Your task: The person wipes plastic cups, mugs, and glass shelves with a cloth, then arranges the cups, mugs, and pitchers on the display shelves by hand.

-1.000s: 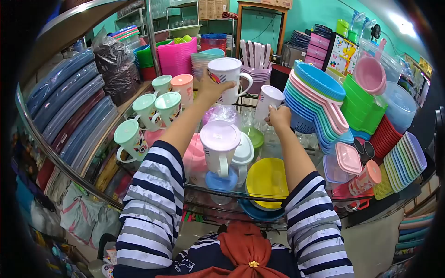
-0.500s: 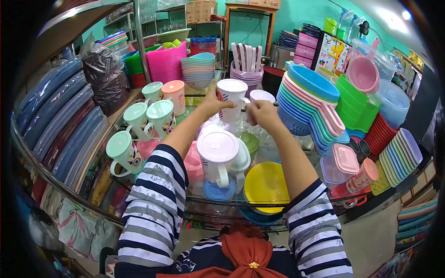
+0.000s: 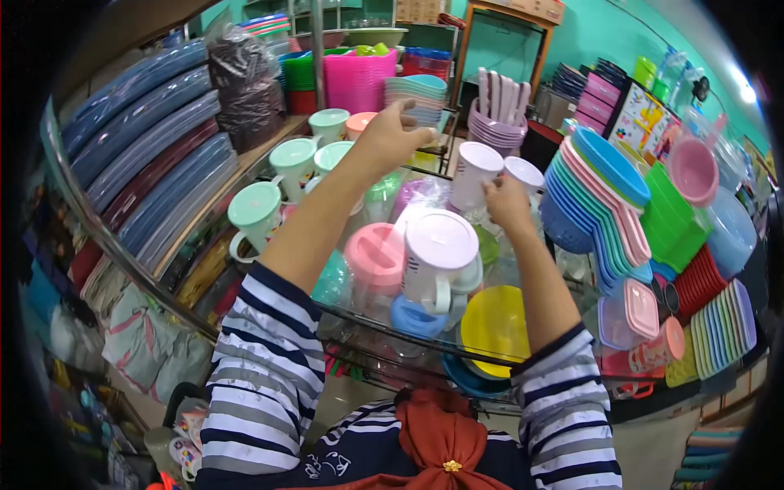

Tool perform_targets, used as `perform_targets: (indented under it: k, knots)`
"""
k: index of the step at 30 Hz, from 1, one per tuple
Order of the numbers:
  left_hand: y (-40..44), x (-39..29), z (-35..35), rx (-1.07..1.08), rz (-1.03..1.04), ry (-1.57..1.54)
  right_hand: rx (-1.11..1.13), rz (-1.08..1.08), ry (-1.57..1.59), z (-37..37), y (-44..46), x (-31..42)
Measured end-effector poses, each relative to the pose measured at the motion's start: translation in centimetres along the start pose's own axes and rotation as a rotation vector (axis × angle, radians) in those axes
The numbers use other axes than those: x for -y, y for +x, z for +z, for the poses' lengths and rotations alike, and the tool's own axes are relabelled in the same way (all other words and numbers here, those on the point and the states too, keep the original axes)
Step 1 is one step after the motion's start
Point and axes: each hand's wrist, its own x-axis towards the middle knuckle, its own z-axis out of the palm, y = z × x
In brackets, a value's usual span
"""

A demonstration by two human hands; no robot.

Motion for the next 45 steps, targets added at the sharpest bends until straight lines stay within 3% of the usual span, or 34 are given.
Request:
perform_targets:
  k: [1, 3, 7, 9, 12, 18, 22, 26, 29, 36, 45]
  knots:
    - [-0.9, -0.5, -0.4, 0.002, 0.008, -0.020, -0.024, -0.056, -0.020, -0.9, -0.3, 0.5]
    - [-2.3, -0.7, -1.2, 0.020, -0.033, -0.030, 0.136, -0.056, 0.237, -5.2, -3.7, 5.1]
    - [-5.0, 1.0, -1.4, 0.087, -0.093, 0.092, 0.266, -0.386, 0.186, -9.1, -10.3, 9.3]
    - [-6.6, 1.8, -1.2, 0.126, -0.140, 0.174, 0.281, -0.671, 0.039, -9.1, -13.2, 10.9]
    - [-8.4, 4.1, -0.6, 0.241, -0.214, 0.201, 0.222, -0.727, -0.156, -6.1, -14.1, 10.5]
    - [-10.7, 6.1, -0.2, 0.225, -0.188, 0.262, 0.299, -0.637, -0.129, -3.5, -8.5, 10.1]
    - [-12.7, 4.3, -0.5, 0.164, -0.204, 0.184, 0.051, -0.693, -0.275, -1.6, -0.9, 12.4]
    - [-15.5, 3.0, -0.6, 0.194, -0.157, 0.134, 0.080, -0.568, -0.443, 1.4, 3.9, 12.8]
    - [-17.3, 1.9, -1.5, 0.185, -0.200, 0.092, 0.198, -0.428, -0.639, 3.5, 5.7, 12.3]
    - [-18.9, 1.8, -3.2, 0.190, -0.235, 0.140, 0.245, -0.323, -0.815, 5.4, 7.1, 11.5]
    - [-19.0, 1.6, -2.9, 0.252, -0.190, 0.100, 0.210, -0.309, -0.761, 6.1, 7.1, 11.1]
